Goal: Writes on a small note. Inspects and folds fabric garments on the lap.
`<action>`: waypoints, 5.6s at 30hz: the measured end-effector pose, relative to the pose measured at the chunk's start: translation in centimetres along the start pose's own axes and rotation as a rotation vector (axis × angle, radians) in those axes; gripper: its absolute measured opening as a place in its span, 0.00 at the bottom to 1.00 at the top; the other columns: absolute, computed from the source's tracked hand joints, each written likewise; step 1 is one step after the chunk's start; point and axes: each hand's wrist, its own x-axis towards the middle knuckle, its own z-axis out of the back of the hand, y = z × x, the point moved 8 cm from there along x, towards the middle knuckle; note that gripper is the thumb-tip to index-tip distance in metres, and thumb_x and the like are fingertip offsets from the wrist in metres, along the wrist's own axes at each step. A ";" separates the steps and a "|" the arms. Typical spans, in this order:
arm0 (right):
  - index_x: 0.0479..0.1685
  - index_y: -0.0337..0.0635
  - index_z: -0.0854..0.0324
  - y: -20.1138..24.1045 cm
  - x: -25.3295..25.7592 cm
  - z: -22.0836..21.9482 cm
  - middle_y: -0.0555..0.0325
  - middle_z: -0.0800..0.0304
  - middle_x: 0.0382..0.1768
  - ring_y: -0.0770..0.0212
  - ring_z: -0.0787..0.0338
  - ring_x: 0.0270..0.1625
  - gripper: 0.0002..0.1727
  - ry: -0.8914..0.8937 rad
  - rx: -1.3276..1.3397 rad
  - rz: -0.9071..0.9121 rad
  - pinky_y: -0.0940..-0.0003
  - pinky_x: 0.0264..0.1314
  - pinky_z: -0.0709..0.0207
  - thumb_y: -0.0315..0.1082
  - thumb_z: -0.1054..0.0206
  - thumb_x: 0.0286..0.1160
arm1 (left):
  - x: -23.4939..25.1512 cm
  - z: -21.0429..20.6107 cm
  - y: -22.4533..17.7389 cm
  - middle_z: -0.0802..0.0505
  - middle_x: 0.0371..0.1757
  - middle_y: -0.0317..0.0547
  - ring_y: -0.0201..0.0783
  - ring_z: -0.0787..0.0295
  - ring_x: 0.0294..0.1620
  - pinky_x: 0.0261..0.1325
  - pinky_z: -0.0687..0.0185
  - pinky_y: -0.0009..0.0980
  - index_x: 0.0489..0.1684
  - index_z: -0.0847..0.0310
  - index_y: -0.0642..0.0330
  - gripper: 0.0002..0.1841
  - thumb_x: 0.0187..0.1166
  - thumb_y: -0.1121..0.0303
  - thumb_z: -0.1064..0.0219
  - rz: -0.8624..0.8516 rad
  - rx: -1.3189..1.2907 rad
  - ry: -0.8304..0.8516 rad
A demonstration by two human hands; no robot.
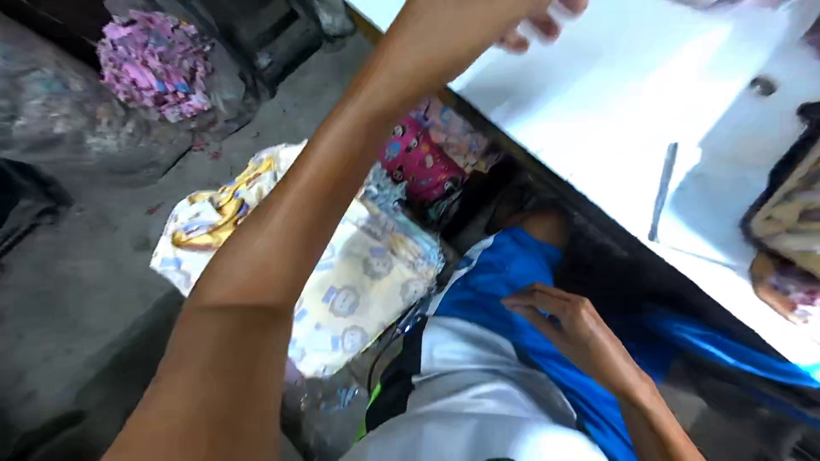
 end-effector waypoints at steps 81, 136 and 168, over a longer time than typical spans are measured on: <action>0.50 0.34 0.13 0.3 7.2 -13.5 0.47 0.09 0.40 0.52 0.09 0.43 0.09 0.208 0.119 -0.303 0.51 0.53 0.16 0.31 0.29 0.79 | -33.7 -7.6 -0.3 0.15 0.41 0.53 0.44 0.18 0.37 0.34 0.22 0.36 0.45 0.09 0.61 0.14 0.84 0.60 0.36 0.974 0.462 -0.180; 0.51 0.34 0.16 0.5 10.0 -15.5 0.40 0.14 0.47 0.41 0.10 0.41 0.16 0.091 -0.076 -0.118 0.42 0.40 0.16 0.36 0.22 0.73 | -34.9 -3.4 -5.0 0.16 0.28 0.44 0.34 0.23 0.22 0.26 0.26 0.33 0.57 0.24 0.58 0.14 0.76 0.73 0.29 1.060 0.533 -0.160; 0.37 0.39 0.12 4.8 5.5 -13.1 0.57 0.12 0.31 0.64 0.13 0.35 0.22 0.330 0.323 -0.011 0.61 0.42 0.19 0.47 0.43 0.89 | -35.0 -2.0 -5.5 0.14 0.28 0.54 0.54 0.14 0.36 0.44 0.20 0.59 0.40 0.13 0.68 0.17 0.85 0.62 0.41 1.047 0.672 -0.049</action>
